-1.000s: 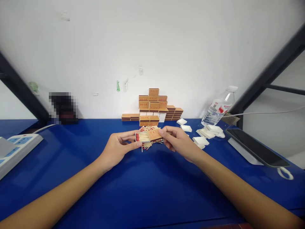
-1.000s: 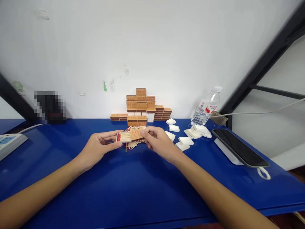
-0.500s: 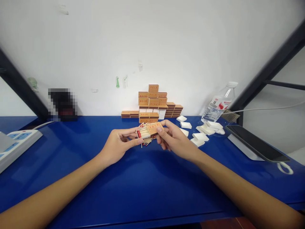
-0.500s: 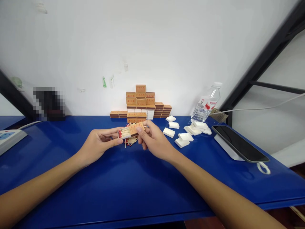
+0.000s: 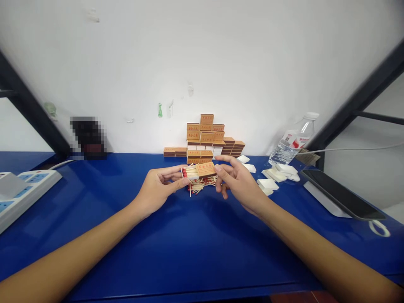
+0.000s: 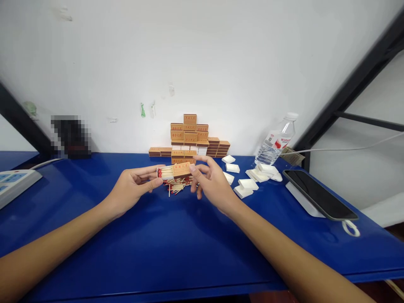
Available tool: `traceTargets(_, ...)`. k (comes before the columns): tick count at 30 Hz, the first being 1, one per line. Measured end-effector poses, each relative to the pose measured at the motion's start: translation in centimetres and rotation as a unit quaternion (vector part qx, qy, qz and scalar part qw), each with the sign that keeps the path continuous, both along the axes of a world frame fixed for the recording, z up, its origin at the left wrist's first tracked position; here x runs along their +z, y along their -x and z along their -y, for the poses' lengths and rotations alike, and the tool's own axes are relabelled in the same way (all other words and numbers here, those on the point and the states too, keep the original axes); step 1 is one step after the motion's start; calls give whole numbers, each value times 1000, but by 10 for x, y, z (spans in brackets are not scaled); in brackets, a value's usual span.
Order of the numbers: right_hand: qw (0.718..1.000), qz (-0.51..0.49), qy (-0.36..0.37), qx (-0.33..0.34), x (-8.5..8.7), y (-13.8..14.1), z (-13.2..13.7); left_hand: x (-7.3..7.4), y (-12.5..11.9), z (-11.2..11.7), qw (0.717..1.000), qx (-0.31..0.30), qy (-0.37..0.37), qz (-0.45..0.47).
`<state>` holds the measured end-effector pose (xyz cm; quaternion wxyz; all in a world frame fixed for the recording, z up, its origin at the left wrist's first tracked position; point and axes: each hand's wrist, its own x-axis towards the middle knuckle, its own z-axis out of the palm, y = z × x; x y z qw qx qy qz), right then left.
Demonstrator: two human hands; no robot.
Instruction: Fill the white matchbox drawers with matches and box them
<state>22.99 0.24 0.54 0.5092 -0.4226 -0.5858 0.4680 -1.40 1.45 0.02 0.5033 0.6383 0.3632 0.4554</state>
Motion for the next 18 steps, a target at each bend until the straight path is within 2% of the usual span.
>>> traceTargets(7,992,64,3,105,2,19,25,-12,-3,2,996,31,-48,-66)
traceTargets(11,979,122,-8,164,-2,23,35,-15,-6,7,992,18,-77,-100)
traceTargets(14,976,134,-16,172,-5,21,35,-14,-7,10,987,27,-103,-118)
traceTargets(18,970,180,21,162,-7,19,36,-12,-5,9,977,33,-149,-152)
